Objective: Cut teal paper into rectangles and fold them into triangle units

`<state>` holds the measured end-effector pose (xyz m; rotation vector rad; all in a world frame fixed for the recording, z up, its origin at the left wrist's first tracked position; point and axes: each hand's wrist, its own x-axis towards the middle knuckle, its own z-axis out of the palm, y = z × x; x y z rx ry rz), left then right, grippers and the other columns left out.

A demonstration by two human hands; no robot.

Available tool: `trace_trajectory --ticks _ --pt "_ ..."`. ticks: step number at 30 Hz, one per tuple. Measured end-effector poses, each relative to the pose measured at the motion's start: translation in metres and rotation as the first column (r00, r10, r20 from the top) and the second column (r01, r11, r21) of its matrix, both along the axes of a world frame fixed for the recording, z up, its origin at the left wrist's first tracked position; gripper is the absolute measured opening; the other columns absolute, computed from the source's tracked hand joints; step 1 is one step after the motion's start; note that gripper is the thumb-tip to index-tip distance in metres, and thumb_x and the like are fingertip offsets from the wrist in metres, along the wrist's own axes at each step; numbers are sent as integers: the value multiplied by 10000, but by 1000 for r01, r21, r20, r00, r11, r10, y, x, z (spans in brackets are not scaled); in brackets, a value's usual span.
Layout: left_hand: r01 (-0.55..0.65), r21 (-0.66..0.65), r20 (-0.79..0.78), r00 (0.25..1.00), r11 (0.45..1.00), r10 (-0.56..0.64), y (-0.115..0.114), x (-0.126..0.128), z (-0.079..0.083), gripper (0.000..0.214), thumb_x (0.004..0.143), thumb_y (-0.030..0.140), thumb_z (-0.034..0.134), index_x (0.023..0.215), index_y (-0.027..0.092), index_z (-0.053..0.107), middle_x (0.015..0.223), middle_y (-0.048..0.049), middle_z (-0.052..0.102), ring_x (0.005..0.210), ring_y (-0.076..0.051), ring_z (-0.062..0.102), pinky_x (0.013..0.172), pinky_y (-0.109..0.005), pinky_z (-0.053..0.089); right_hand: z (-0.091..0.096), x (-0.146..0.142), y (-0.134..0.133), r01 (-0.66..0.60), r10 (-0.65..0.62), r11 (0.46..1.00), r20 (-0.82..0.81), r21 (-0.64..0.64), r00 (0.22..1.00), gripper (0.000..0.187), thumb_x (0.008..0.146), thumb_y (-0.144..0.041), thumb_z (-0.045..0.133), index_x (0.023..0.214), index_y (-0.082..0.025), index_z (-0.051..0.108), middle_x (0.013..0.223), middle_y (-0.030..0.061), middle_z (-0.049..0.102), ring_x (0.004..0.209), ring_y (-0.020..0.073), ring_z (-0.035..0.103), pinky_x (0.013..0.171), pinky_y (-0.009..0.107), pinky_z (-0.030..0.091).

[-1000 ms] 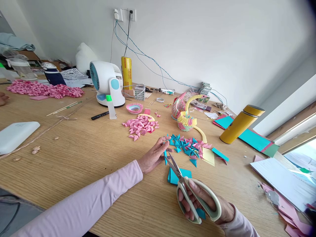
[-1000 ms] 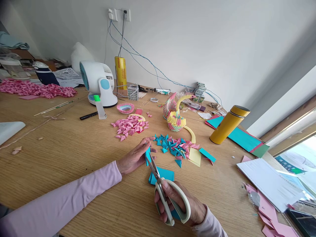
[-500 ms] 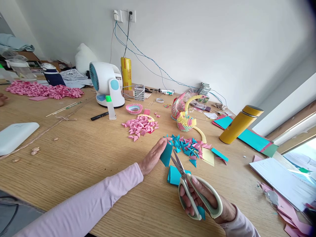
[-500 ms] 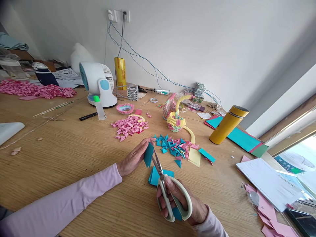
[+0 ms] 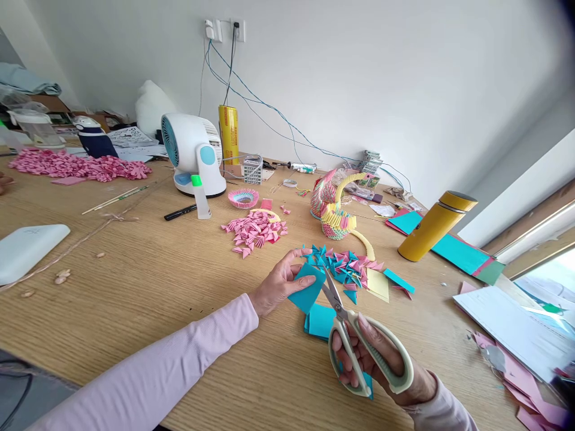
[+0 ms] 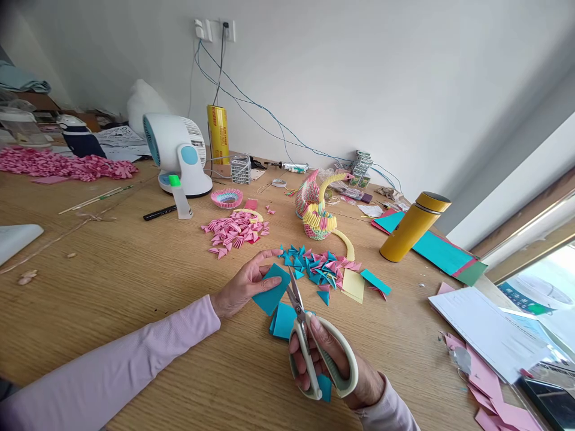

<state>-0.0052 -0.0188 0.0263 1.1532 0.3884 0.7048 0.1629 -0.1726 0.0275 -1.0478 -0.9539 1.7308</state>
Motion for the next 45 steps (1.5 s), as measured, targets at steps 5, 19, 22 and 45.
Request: trace_trajectory --ticks 5,19,22,45 --pt "86 -168 24 996 982 -83 6 -1 -7 315 663 241 798 918 132 649 864 -40 702 723 -119 642 688 -226 489 3 -1 -3 -15 18 999 -66 44 998 552 864 -619 443 920 -107 641 670 46 578 525 113 521 476 222 426" --pt "205 -32 -79 975 978 -207 10 -6 -5 281 700 360 762 832 133 664 705 -25 687 566 -144 661 550 -227 505 0 0 -7 -13 17 999 -141 30 990 556 888 -601 405 960 -97 628 631 39 580 474 117 533 517 265 472" --pt "241 -13 -97 966 970 -242 12 -8 -4 300 695 375 761 841 132 664 742 -49 705 614 -164 676 586 -247 521 -1 0 -9 -10 12 1000 -134 17 991 558 874 -615 421 927 -101 634 606 24 563 441 105 518 487 249 465" --pt "315 -13 -125 941 949 -314 5 -6 -5 242 706 310 762 872 139 720 823 -43 716 675 -121 643 655 -219 520 -6 -6 -12 21 -24 999 -81 -27 996 598 824 -671 454 815 -102 636 543 -13 504 371 59 456 406 191 419"
